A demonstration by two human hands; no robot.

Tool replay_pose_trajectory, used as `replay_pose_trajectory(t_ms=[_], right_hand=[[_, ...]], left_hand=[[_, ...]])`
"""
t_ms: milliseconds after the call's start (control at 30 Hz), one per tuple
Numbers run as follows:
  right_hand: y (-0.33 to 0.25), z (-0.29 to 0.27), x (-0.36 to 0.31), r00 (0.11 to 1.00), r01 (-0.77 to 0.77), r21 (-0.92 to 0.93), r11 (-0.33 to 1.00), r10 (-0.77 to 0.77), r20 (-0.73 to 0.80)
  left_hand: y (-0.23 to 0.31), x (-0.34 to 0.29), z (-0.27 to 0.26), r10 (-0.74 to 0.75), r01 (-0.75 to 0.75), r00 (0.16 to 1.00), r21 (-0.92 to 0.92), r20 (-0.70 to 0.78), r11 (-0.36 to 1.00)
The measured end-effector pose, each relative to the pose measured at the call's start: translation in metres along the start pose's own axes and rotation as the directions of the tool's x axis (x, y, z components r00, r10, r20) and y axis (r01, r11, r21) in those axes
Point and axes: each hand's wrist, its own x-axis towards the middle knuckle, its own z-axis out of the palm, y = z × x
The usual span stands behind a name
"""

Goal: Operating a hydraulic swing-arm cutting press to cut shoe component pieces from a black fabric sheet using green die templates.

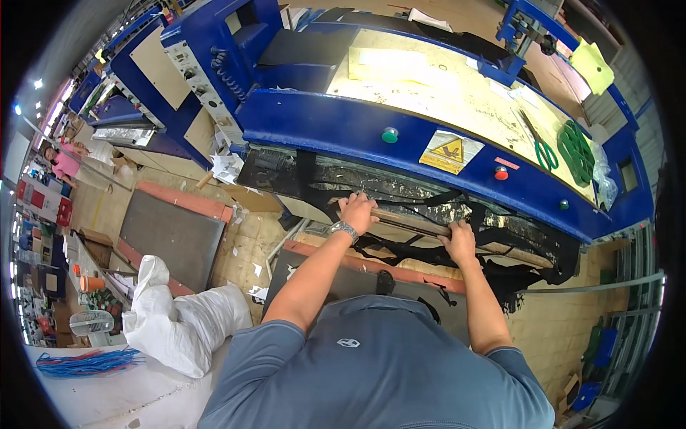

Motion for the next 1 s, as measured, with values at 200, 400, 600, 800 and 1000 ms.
replay_pose_trajectory(t_ms=[200, 400, 600, 800, 1000], right_hand=[[-0.001, 0.006, -0.003, 0.998, -0.016, 0.057, 0.998, 0.020, -0.067], [-0.002, 0.005, -0.018, 0.999, -0.009, 0.086, 0.996, 0.006, 0.032], [-0.018, -0.034, -0.028, 0.782, 0.031, 0.034, 0.999, -0.046, 0.621], [-0.094, -0.016, -0.004, 0.912, 0.410, 0.268, 0.872, -0.398, -0.101], [-0.124, 0.049, -0.003, 0.747, 0.656, 0.126, 0.744, -0.664, 0.028]], left_hand=[[0.004, 0.001, -0.003, -0.010, 0.007, 0.999, 0.047, 0.051, 0.999], [-0.006, -0.026, 0.009, 0.052, -0.051, 0.999, 0.060, -0.003, 0.997], [-0.006, -0.100, 0.005, 0.101, -0.100, 0.994, 0.031, -0.038, 0.994], [-0.043, -0.132, -0.039, -0.193, 0.291, 0.957, -0.695, 0.218, 0.657], [-0.129, -0.116, -0.079, -0.464, 0.249, 0.816, -0.516, -0.345, 0.820]])
